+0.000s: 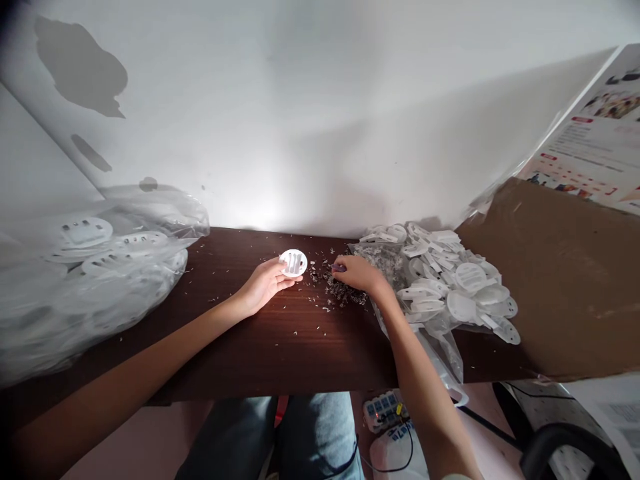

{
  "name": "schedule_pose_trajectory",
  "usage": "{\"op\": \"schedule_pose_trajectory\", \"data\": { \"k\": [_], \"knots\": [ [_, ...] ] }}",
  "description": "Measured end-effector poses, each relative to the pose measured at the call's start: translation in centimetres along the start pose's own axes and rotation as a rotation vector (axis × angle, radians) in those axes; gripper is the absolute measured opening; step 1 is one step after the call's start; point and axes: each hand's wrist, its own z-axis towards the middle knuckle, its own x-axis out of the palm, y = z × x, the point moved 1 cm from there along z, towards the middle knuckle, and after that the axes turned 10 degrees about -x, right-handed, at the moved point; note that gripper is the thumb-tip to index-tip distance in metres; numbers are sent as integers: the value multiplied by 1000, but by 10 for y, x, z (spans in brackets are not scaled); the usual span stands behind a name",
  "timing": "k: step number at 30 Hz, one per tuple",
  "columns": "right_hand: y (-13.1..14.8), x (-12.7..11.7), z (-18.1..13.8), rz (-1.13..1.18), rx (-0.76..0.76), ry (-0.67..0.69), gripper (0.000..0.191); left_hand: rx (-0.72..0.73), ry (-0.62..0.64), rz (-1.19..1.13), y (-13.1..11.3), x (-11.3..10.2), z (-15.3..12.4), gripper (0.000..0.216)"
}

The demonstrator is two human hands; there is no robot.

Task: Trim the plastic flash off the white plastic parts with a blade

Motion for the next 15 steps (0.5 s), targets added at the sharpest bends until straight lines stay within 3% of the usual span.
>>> {"op": "schedule_pose_trajectory", "data": {
  "k": [7,12,15],
  "knots": [
    [-16,-9,-3,61,-19,-91,22,8,10,17,2,-1,3,33],
    [-27,-15,-8,60,-18,133,19,26,17,5,4,-2,3,32],
    [-26,-11,-7,36,-25,114,15,39,17,-3,4,-2,3,32]
  ]
}}
